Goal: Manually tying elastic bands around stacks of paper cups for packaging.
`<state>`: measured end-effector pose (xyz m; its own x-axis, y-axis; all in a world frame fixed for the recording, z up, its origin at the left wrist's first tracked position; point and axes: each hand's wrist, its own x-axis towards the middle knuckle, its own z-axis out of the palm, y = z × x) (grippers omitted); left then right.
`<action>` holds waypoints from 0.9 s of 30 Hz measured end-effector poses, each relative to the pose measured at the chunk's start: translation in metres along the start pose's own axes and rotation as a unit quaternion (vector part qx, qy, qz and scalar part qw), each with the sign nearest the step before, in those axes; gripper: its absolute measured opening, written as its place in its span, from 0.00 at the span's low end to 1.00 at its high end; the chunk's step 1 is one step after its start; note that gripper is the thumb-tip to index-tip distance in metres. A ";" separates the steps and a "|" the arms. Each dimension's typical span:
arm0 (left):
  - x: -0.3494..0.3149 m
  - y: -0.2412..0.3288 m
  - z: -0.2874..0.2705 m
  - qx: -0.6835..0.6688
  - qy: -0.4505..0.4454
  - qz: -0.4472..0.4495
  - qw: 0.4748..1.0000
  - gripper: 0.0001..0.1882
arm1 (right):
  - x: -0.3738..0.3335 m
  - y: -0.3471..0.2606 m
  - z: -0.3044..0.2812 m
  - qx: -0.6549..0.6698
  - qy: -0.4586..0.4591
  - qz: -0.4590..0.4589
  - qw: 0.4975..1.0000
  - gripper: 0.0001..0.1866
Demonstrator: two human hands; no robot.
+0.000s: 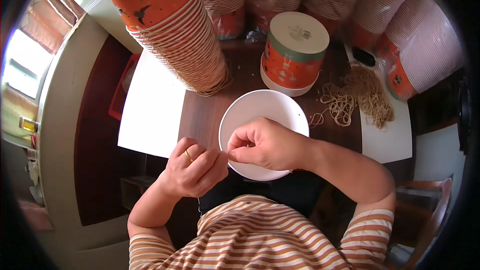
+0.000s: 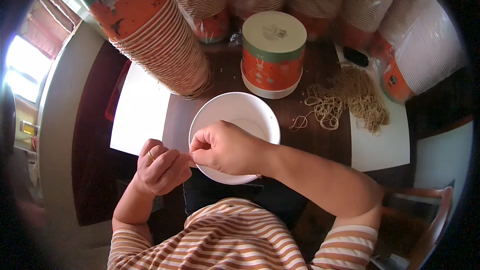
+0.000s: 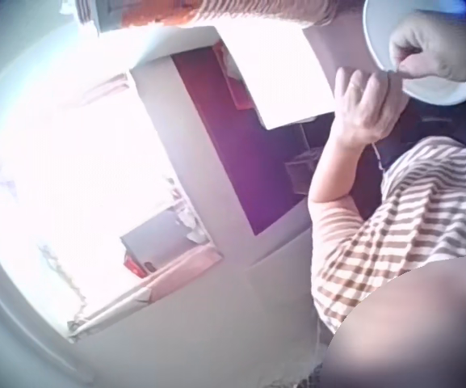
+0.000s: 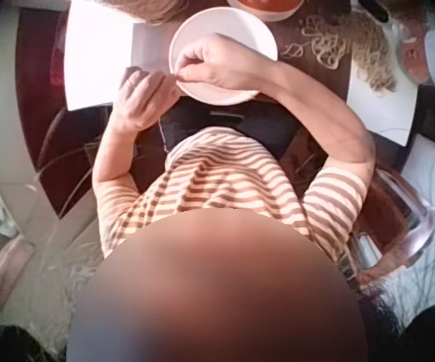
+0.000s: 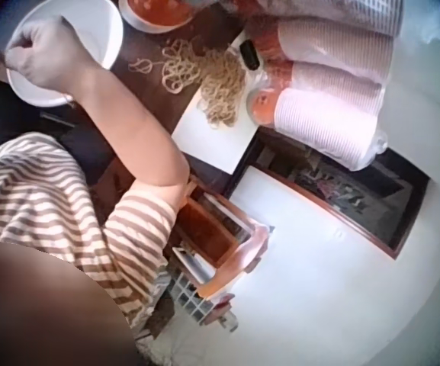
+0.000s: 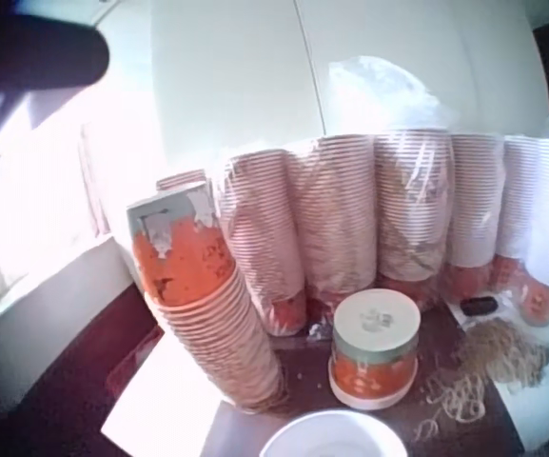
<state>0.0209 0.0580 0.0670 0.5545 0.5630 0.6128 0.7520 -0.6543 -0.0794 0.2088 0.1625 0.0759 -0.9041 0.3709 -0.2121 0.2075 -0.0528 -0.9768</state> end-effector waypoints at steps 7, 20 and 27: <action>-0.033 0.006 0.016 -0.073 0.004 -0.157 0.985 0.13 | 0.014 0.020 -0.005 -0.132 0.026 0.050 0.990 0.06; -0.041 0.028 0.030 -0.203 0.030 -0.359 0.910 0.11 | 0.020 0.036 0.003 -0.231 0.057 -0.060 0.969 0.06; -0.035 0.029 0.032 -0.194 0.029 -0.362 0.911 0.10 | 0.023 0.039 0.004 -0.222 0.050 -0.042 0.973 0.07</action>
<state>0.0349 0.0349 0.0180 -0.0652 0.8981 0.4349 0.7239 -0.2574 0.6401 0.1945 0.1650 0.0331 -0.8882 0.4468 -0.1070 0.2961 0.3785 -0.8770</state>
